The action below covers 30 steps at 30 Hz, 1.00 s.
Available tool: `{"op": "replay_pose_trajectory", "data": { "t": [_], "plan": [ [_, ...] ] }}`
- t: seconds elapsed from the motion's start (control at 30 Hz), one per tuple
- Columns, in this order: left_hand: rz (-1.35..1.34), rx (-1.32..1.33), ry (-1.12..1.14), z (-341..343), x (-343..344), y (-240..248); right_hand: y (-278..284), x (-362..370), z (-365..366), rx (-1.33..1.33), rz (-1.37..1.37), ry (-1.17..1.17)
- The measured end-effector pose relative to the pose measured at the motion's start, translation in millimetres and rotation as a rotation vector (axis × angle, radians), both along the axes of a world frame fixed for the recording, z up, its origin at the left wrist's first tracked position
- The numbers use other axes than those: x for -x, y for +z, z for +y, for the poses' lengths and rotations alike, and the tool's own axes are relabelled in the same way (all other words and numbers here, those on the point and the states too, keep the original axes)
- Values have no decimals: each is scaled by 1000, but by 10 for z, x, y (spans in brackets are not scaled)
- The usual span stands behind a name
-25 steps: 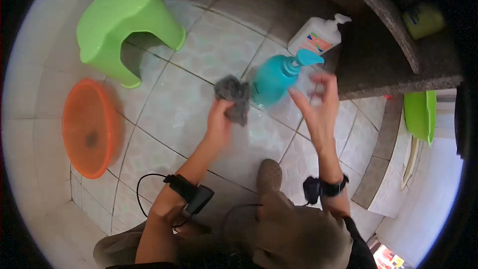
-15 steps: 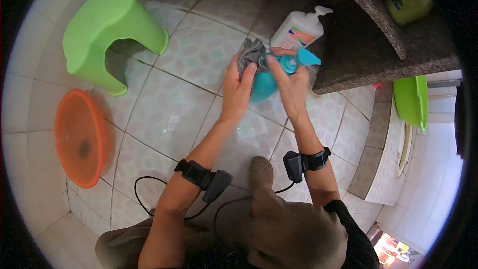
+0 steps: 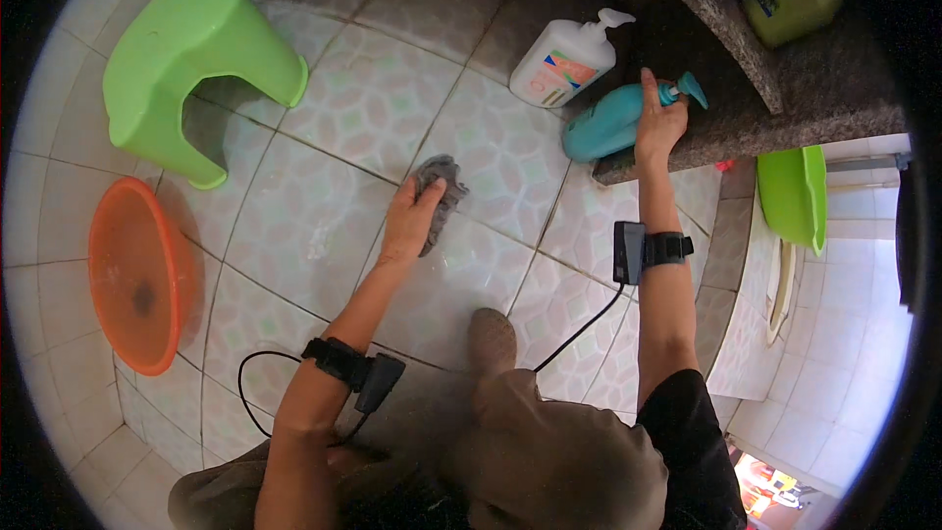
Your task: Clean bathroom surfaces, a stool, and various toiletry bottles with a wet rag.
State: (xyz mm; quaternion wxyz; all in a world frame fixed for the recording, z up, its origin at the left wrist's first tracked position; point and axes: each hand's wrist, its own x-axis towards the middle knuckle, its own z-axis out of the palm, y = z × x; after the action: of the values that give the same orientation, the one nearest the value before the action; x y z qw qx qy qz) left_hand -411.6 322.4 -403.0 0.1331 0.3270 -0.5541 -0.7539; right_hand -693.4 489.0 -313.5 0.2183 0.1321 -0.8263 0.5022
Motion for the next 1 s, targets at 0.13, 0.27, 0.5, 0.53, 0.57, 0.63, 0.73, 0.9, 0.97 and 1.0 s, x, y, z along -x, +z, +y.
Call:
{"op": "replay_pose_trajectory", "data": {
  "t": [0.13, 0.27, 0.5, 0.53, 0.57, 0.63, 0.73, 0.9, 0.97, 1.0],
  "plan": [
    [57, -20, 19, -224, 14, 118, -180, 248, 47, -56, 145, -180],
    [-21, 99, 134, -379, 34, 184, -125, 149, 103, -129, -34, -36],
    [58, 55, 142, -431, -85, 542, 74, 68, 237, -435, -30, 21],
    [64, 64, 151, -457, -143, 543, 55, -25, 137, -453, 77, -14],
    [88, 84, 141, -459, -146, 525, 46, -29, 102, -451, 98, -22],
    [143, 104, 124, -432, -139, 570, -54, 43, 62, -636, 107, -239],
    [183, 58, 155, -374, -190, 679, -132, -23, 42, -557, 83, -181],
    [154, 97, 126, -381, -242, 781, 606, -703, 187, -744, -311, 176],
    [208, 11, 148, -408, -174, 756, 987, -832, 185, -456, -231, 243],
    [243, -40, 118, -416, -138, 775, 1149, -893, 195, -176, -173, 316]
  ]
}}
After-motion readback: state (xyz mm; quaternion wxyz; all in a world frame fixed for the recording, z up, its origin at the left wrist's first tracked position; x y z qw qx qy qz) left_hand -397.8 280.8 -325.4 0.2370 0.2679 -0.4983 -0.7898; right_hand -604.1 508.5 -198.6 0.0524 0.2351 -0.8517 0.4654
